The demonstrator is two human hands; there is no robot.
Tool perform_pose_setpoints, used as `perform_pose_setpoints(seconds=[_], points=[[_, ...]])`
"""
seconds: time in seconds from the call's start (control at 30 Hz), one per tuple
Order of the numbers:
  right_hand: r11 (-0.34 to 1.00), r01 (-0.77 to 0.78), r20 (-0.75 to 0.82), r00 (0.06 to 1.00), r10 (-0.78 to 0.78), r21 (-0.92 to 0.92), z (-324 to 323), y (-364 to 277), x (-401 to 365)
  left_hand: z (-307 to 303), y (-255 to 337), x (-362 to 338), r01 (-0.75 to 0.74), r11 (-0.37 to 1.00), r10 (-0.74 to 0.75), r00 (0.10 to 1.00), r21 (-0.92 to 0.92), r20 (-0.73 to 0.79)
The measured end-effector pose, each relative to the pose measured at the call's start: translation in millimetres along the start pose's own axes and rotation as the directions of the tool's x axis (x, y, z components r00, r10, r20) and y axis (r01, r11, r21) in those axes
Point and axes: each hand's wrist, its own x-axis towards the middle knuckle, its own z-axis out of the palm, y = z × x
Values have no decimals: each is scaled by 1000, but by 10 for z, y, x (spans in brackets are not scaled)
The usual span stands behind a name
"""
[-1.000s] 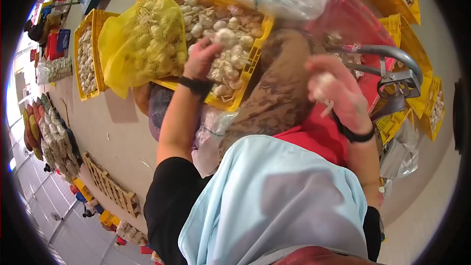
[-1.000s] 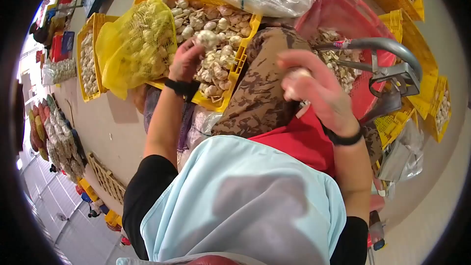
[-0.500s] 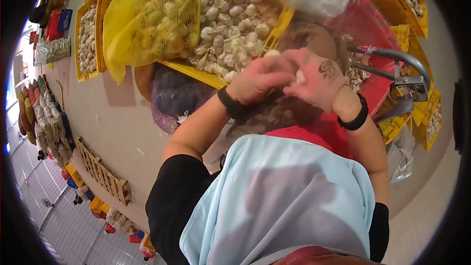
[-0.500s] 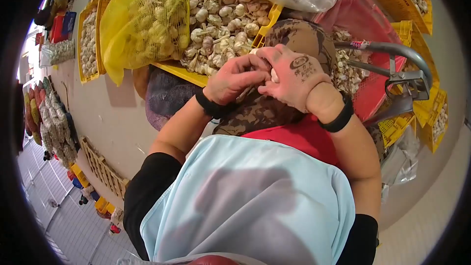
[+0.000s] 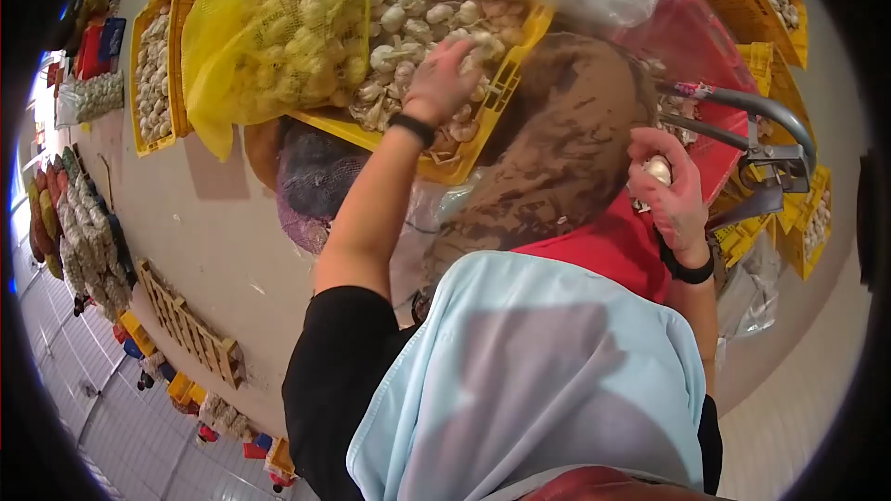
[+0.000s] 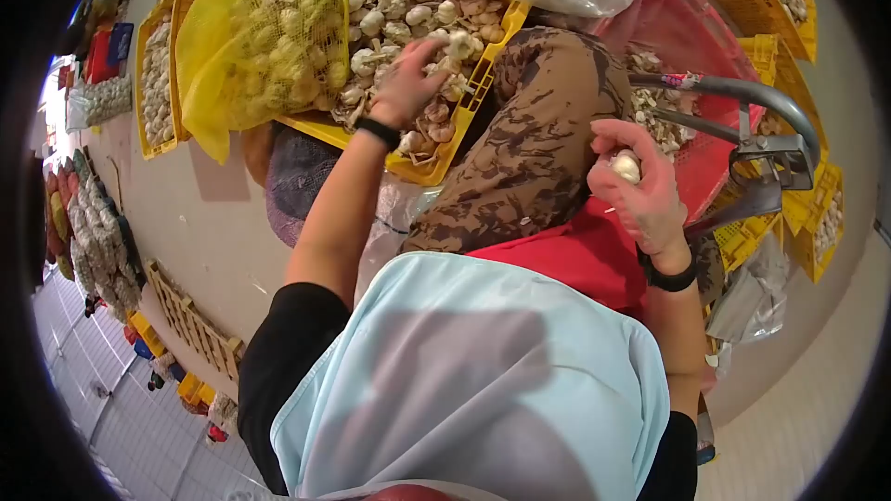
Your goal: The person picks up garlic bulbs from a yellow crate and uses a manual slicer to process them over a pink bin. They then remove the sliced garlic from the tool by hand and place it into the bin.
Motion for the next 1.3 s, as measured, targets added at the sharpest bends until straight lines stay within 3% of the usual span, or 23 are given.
perform_pose_setpoints(seconds=[0.03, 0.1, 0.17, 0.27, 0.43, 0.47, 0.53, 0.6, 0.63, 0.7, 0.73, 0.77, 0.83, 0.87, 0.97, 1.0, 1.03, 1.07, 1.1, 1.13, 1.17, 1.27, 1.3], points=[[998, 29, -3, 1000, -29, -53, 57, -53, -7, 95, 61, 172, -77, 992, 76, 997, 97, 18], [991, 83, -1, 996, -84, -101, 134, -167, -23, 318, 6, 516, 90, 922, -180, 960, 376, 212], [987, 134, 7, 991, -134, -92, 159, -271, -35, 325, 72, 631, 253, 854, -395, 884, 454, 250], [981, 125, 60, 989, -136, 150, 147, -334, 22, 417, -25, 712, 239, 891, -346, 909, 387, 235], [985, 127, 73, 988, -136, 116, 269, -440, 193, 539, -20, 880, 308, 923, -339, 935, 232, 108], [987, 129, 46, 990, -134, 93, 281, -450, 223, 557, -104, 930, 271, 947, -288, 953, 172, 88], [988, 110, 19, 993, -113, 107, 291, -468, 273, 516, -131, 866, 145, 941, -122, 988, -306, 93], [980, 70, 23, 997, -76, 185, 319, -491, 331, 259, 208, 584, 43, 764, 38, 993, -644, 111], [994, 55, 85, 994, -63, 95, 362, -489, 339, 35, 612, 281, 33, 657, 119, 982, -753, 147], [995, 45, 215, 976, -23, -94, 467, -482, 357, -188, 1056, -234, 143, 507, 233, 927, -850, 295], [904, 294, 354, 918, -177, -311, 463, -405, 415, -206, 1157, -424, 105, 510, 305, 906, -854, 294], [711, 542, 476, 818, -323, -449, 458, -327, 476, -216, 1209, -560, 68, 510, 379, 877, -857, 294], [730, 535, 522, 804, -285, -426, 483, -288, 444, -219, 1161, -712, 1, 551, 445, 846, -834, 295], [733, 515, 527, 812, -251, -445, 492, -280, 424, -288, 1118, -773, 111, 571, 435, 800, -814, 414], [741, 473, 521, 831, -196, -476, 534, -222, 350, -383, 879, -895, 456, 434, 281, 751, -778, 597], [741, 478, 510, 834, -213, -472, 529, -196, 343, -396, 703, -845, 297, 537, 253, 836, -790, 486], [740, 481, 496, 837, -229, -470, 516, -177, 337, -263, 408, -815, 179, 636, 37, 965, -751, 261], [781, 440, 474, 855, -212, -444, 496, -165, 331, -302, 270, -729, 274, 647, -249, 958, -712, 143], [817, 397, 452, 871, -192, -418, 469, -155, 322, -295, 34, -626, 436, 579, -555, 830, -689, 60], [849, 354, 431, 886, -170, -392, 456, -152, 317, -207, -495, -565, 582, 682, -664, 747, -442, -40], [856, 350, 424, 889, -175, -380, 459, -157, 315, -133, -904, -486, 707, 687, -726, 665, -165, -175], [875, 334, 413, 894, -176, -351, 489, -155, 311, -99, -980, -188, 919, 381, -914, 358, -98, -190], [876, 331, 413, 894, -172, -352, 486, -144, 328, -51, -1092, -91, 945, 326, -937, 318, -35, -143]])
